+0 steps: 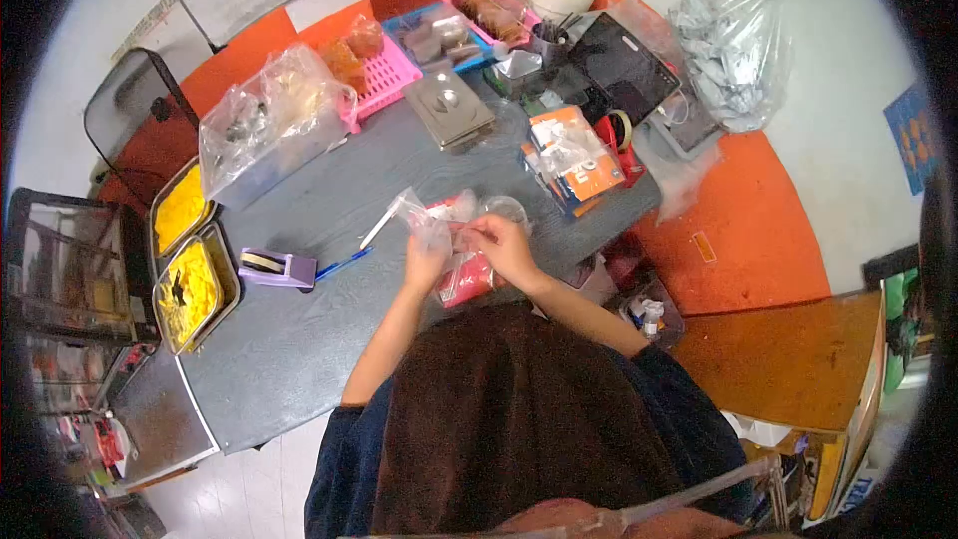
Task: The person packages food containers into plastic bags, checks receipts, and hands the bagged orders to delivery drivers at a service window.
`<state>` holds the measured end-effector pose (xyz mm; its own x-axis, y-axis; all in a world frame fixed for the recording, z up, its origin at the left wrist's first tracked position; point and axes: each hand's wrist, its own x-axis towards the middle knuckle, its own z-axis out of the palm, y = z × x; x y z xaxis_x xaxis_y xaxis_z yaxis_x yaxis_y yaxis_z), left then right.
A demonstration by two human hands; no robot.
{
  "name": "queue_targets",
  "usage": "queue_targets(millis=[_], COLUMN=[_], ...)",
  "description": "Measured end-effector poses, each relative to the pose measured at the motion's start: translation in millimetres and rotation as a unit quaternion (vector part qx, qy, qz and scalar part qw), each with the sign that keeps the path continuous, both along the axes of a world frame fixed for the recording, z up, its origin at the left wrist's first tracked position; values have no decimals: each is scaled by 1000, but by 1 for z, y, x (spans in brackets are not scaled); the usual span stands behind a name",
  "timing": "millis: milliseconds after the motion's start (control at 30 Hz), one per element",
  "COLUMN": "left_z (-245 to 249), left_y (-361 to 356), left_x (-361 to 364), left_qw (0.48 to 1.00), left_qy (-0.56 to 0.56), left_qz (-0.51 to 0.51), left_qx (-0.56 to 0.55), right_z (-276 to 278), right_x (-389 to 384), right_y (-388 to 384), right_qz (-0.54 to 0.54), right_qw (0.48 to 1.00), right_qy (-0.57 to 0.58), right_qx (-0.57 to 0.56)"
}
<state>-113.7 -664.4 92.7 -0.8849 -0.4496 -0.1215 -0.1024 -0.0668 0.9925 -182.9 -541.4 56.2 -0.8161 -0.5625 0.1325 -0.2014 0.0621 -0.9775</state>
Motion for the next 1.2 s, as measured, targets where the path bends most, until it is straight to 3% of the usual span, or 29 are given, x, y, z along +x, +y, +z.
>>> queue_targets(millis=[33,100,133,167,200,233,267,300,333,367,400,467,533,567,633,667,700,733,767,800,967,1000,1200], left_z=[-4,-7,-4,-16,-7,-34,-38,-40,-11,-46,-84,-64,-33,-18,13,26,39,49,58,66,101,105,126], left_y=[-3,-10,-12,-20,-17,-24,-31,-28,-19,-29,-47,-31,-6,7,38,56,72,87,106,124,220,239,327], left_x=[2,4,7,1,1,-8,-14,-13,-12,-16,-21,-23,-28,-34,-46,-52,-57,-62,-65,-69,-76,-75,-65], left_qw=[1000,994,993,956,973,970,934,927,920,930,968,962,944,933,911,898,886,875,865,855,820,816,796], left_qy=[4,13,-17,28,-38,7,-58,40,-36,11,81,87,121,151,215,249,282,309,334,356,422,429,459], left_qz=[-7,-46,-40,-88,-85,-101,-142,-99,-144,-80,-112,-84,-46,-35,-10,-1,7,11,13,13,9,8,-2], left_qx=[0,-103,-114,-278,-213,-223,-322,-359,-363,-360,-210,-245,-303,-324,-352,-362,-368,-371,-375,-378,-386,-388,-395], right_z=[5,33,27,7,25,40,33,74,66,60,69,101,142,168,181,191,192,181,184,171,191,188,183], right_x=[2,8,9,6,10,7,9,18,25,30,32,49,74,94,139,167,195,220,250,286,403,421,476], right_y=[0,-1,-5,-7,-4,-2,1,16,21,31,56,98,184,232,336,382,433,499,543,607,725,753,855], right_qz=[-7,-38,-56,-11,19,62,8,8,-51,-103,-157,-241,-368,-426,-604,-725,-789,-817,-825,-862,-935,-928,-932], right_qw=[1000,976,965,978,982,984,969,951,949,942,932,926,828,792,632,536,486,403,354,286,266,296,281], right_qy=[4,177,243,191,183,125,235,305,311,318,328,290,411,429,471,406,359,406,441,413,203,181,160], right_qx=[0,123,86,81,36,107,72,53,21,-12,8,5,104,86,117,148,110,70,22,68,-115,-136,-165])
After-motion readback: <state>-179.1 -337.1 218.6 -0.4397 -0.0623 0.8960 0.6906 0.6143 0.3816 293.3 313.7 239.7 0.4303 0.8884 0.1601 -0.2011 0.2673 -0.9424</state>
